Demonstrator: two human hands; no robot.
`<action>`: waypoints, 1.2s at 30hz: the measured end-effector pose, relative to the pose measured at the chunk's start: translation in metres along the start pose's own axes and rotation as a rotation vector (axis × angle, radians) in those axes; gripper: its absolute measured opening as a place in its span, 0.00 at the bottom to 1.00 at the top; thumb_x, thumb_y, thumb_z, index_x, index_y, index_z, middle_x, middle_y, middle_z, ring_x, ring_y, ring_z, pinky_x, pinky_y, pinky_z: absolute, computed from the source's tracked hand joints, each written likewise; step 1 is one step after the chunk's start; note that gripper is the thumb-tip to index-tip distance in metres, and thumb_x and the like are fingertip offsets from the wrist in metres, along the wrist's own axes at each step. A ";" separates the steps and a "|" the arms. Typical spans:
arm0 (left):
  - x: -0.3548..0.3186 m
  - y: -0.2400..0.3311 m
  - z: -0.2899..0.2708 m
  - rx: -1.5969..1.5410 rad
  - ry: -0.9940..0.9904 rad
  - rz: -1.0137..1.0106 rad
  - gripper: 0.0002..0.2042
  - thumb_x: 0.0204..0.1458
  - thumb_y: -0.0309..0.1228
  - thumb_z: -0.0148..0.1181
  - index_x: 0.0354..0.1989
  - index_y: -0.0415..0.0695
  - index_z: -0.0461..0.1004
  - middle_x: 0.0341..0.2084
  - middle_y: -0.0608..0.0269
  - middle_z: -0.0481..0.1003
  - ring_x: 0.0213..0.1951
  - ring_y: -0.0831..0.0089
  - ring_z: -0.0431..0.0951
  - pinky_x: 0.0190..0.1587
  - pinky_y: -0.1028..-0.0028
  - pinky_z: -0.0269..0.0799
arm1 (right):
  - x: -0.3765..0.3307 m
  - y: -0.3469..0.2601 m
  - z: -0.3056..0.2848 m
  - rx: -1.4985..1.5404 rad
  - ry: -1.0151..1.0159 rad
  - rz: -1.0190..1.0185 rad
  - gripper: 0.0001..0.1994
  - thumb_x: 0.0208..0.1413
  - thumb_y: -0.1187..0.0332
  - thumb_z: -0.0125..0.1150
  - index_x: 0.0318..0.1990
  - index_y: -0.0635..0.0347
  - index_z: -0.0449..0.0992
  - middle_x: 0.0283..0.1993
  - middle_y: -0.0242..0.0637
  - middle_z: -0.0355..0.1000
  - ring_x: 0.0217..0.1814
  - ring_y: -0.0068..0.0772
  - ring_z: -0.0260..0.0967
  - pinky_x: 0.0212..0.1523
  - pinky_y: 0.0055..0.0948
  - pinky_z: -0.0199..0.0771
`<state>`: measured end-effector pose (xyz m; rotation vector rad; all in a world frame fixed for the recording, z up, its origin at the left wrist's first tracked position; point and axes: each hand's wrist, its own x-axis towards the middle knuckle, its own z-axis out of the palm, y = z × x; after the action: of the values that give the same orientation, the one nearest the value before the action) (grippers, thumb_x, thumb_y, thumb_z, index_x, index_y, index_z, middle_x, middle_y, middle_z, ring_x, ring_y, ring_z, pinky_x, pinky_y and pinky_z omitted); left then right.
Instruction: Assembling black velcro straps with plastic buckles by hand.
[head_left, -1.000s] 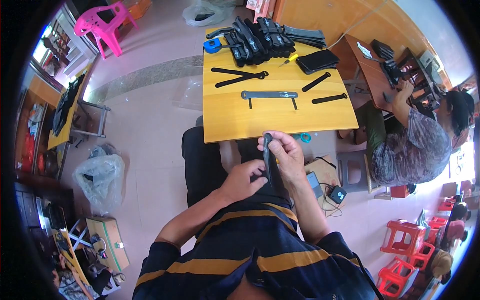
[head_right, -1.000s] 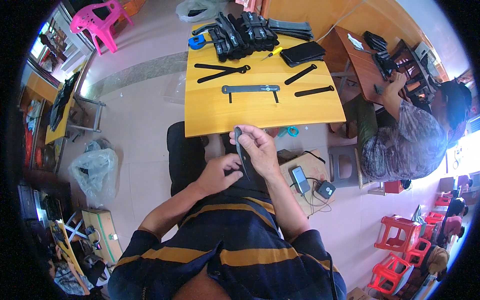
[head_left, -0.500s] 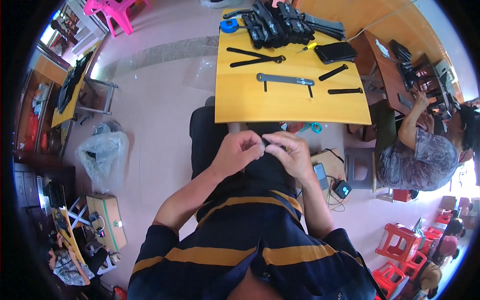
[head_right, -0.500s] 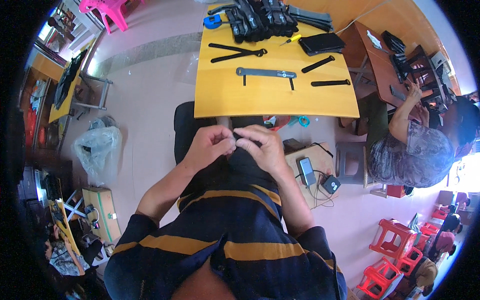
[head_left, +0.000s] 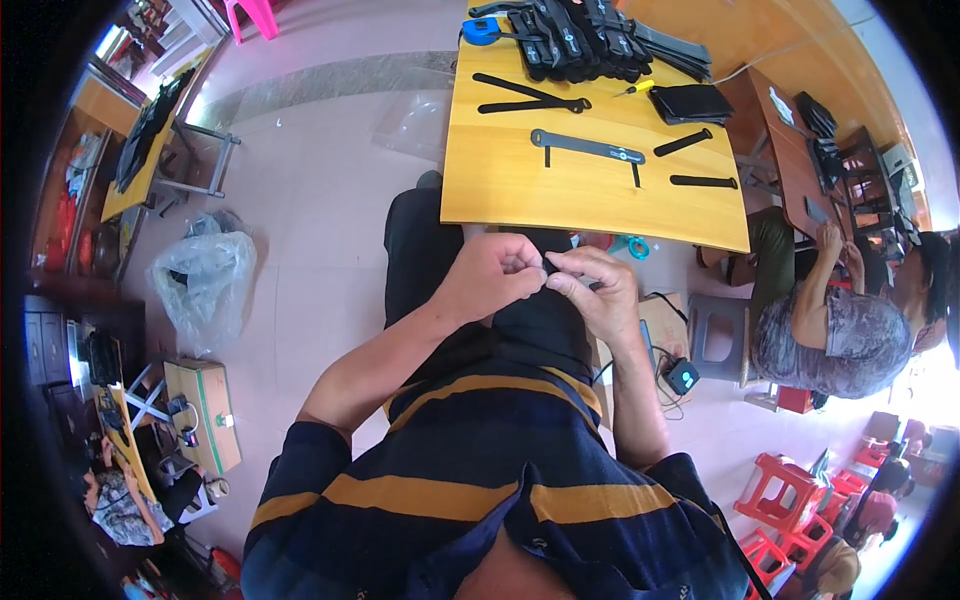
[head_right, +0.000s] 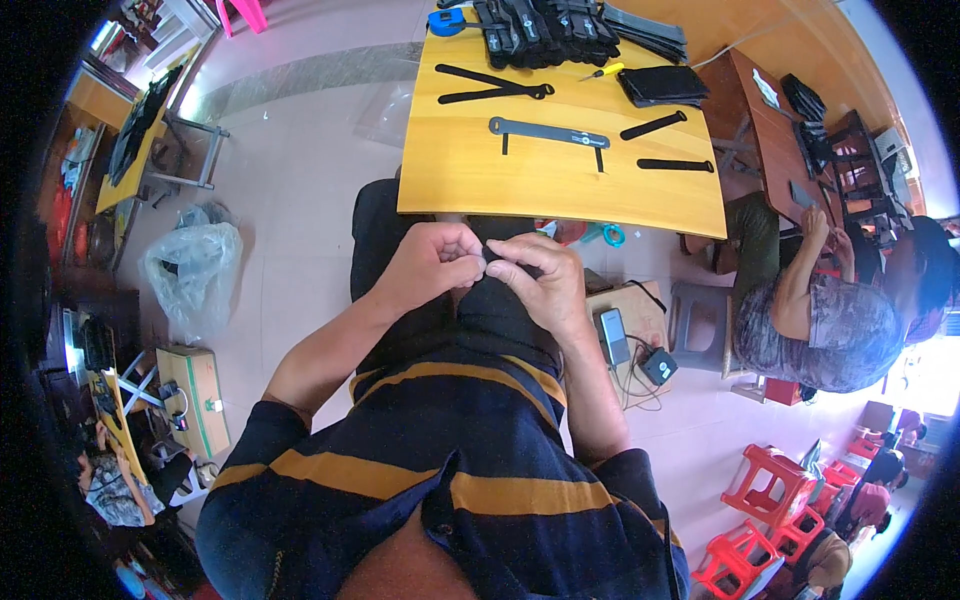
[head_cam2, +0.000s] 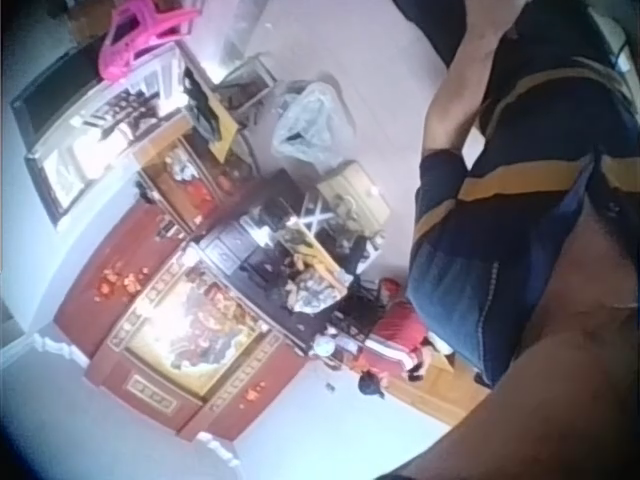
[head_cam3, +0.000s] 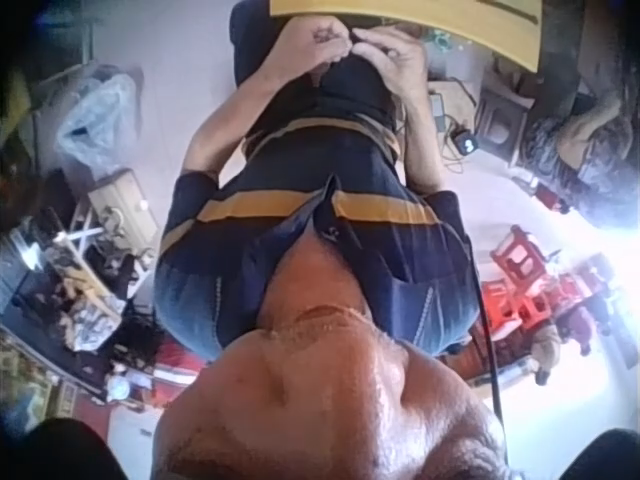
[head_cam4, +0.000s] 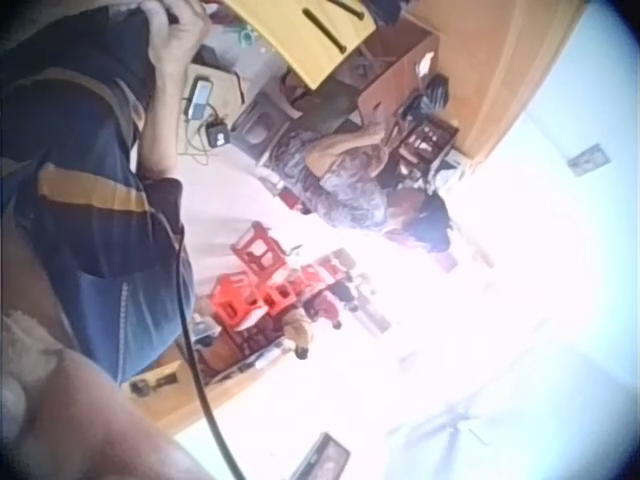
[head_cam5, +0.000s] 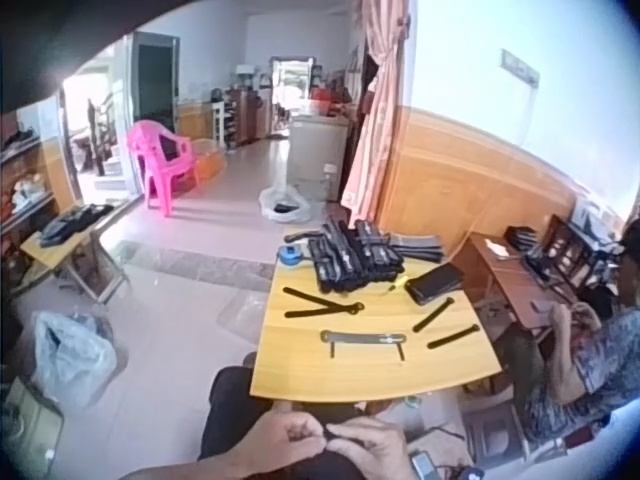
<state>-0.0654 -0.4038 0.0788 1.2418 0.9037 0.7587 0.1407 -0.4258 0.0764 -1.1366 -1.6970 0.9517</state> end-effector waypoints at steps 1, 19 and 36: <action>0.000 0.000 0.001 -0.006 0.003 0.028 0.04 0.50 0.24 0.62 0.29 0.36 0.76 0.20 0.67 0.76 0.23 0.84 0.73 0.26 0.81 0.68 | 0.000 0.000 0.000 -0.016 0.000 0.003 0.13 0.48 0.73 0.73 0.43 0.61 0.84 0.37 0.41 0.80 0.38 0.32 0.78 0.41 0.28 0.76; -0.001 -0.005 -0.003 0.187 0.072 0.160 0.02 0.49 0.20 0.61 0.26 0.37 0.75 0.19 0.69 0.75 0.21 0.86 0.71 0.24 0.81 0.65 | 0.002 -0.003 0.008 0.040 0.001 0.098 0.10 0.49 0.73 0.74 0.40 0.62 0.85 0.34 0.36 0.80 0.35 0.23 0.75 0.37 0.24 0.74; 0.003 -0.034 0.010 0.034 0.189 0.208 0.04 0.48 0.18 0.57 0.24 0.40 0.72 0.17 0.74 0.70 0.19 0.88 0.66 0.21 0.81 0.59 | -0.009 0.008 0.025 0.038 0.094 0.104 0.09 0.51 0.75 0.72 0.41 0.63 0.84 0.34 0.38 0.81 0.33 0.23 0.76 0.37 0.23 0.75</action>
<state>-0.0551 -0.4118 0.0453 1.3231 0.9528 1.0435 0.1214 -0.4347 0.0588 -1.2352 -1.5508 0.9748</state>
